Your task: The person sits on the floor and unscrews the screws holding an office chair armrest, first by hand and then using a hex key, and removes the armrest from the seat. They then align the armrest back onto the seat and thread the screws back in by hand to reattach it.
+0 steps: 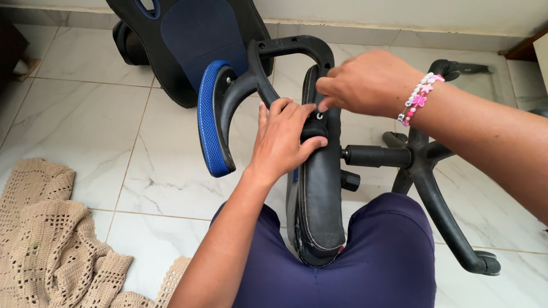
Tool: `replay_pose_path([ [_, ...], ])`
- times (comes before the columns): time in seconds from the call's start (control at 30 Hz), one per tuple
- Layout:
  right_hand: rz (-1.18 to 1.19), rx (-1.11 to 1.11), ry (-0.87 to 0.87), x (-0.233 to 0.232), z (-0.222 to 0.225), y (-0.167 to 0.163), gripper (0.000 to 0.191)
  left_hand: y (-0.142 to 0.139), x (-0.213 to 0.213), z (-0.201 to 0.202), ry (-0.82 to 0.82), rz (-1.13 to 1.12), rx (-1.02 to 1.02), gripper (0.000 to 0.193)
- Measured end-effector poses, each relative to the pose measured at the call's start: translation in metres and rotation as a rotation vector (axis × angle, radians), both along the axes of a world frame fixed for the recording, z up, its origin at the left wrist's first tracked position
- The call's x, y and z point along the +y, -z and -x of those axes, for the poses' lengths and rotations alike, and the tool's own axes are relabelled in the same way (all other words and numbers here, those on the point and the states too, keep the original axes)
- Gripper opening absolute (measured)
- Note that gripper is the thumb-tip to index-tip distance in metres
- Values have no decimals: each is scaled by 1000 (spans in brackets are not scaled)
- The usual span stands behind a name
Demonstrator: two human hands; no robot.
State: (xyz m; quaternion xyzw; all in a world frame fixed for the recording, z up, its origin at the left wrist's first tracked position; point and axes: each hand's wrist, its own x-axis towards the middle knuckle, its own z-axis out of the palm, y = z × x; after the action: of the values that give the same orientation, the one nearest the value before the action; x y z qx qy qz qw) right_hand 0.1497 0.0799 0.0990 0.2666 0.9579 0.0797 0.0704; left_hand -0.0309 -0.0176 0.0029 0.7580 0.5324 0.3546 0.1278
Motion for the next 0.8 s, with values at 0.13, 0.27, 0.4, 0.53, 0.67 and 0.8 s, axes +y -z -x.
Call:
replay_pose_path([
  [0.13,-111,-11,-76,-1,7,2,41,4,1,0,-2,15,-29,75],
  [0.27,-184,-78,-121,-4,8,3,48,4,2,1,9,36,-60,77],
  [0.4,-130,-182,45,-15,9,3,51,1,2,-1,2,14,-82,77],
  [0.53,189,57,589,-24,26,15,54,1,1,-2,-14,107,-63,75],
  [0.67,272,2,578,-21,21,12,57,8,2,-3,-28,38,-8,73],
  [0.8,-42,-225,180,-32,7,8,49,22,-8,-11,-129,-100,-151,100],
])
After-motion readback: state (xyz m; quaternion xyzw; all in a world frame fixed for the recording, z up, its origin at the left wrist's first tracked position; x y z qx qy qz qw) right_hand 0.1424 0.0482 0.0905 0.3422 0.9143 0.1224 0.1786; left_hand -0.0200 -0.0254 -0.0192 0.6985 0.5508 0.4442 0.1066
